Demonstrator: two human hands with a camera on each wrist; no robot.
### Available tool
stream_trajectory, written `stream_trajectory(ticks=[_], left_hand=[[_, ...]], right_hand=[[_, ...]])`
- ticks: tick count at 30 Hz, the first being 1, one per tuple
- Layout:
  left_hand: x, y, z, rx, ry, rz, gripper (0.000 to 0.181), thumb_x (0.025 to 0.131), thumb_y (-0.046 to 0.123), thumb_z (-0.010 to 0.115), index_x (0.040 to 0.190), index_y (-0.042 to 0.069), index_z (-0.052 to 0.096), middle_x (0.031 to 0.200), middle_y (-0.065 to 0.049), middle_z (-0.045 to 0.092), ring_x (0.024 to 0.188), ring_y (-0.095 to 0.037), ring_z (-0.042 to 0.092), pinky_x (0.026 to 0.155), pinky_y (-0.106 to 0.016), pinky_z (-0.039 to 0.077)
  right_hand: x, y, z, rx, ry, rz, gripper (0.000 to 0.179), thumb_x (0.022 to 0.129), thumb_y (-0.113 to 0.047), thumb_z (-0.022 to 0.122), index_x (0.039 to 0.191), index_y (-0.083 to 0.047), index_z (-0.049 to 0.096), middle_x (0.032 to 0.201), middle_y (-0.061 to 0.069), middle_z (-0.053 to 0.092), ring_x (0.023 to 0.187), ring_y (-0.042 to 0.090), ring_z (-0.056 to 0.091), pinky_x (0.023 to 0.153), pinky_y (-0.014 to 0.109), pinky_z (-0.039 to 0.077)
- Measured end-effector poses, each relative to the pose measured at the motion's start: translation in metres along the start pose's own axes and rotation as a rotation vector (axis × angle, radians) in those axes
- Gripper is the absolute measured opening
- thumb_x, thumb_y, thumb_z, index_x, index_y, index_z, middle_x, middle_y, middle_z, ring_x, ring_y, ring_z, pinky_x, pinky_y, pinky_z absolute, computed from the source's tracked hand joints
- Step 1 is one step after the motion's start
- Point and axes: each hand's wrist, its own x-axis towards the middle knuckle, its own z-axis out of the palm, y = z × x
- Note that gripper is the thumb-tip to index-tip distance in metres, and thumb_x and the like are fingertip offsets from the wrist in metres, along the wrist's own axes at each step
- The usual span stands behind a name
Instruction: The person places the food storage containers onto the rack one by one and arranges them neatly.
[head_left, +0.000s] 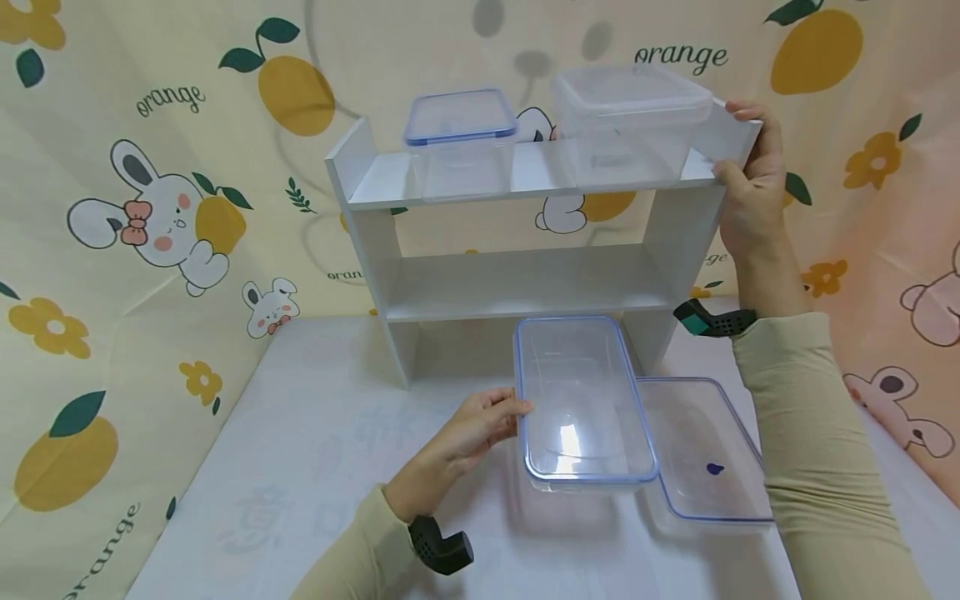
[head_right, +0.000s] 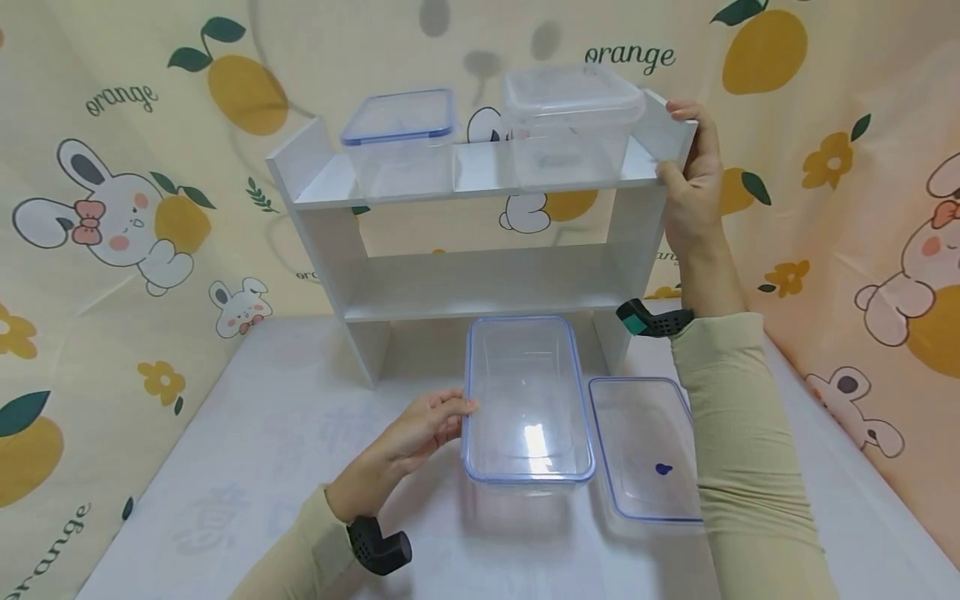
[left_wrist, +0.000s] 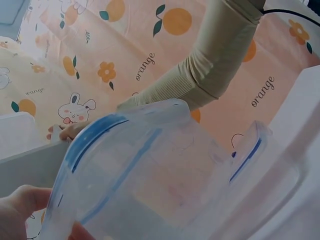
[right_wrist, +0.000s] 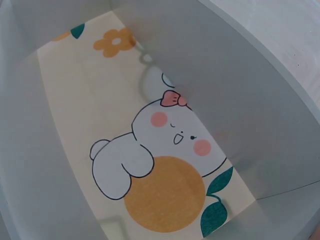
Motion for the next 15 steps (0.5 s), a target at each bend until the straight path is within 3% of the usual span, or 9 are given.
stream_trajectory(ticks=[15], left_hand=[[-0.002,0.014,0.001,-0.001,-0.016,0.033,0.036,0.09,0.013,0.056,0.118,-0.01,0.053,0.09,0.01,0.061,0.081,-0.004,0.058,0.081,-0.019,0.052]], right_hand=[[0.0,0.0,0.0,-0.036,0.019,0.016,0.048,0.087,0.024,0.035,0.116,-0.012,0.05,0.135,0.001,0.049,0.128,0.023,0.037,0.115,0.036,0.033]])
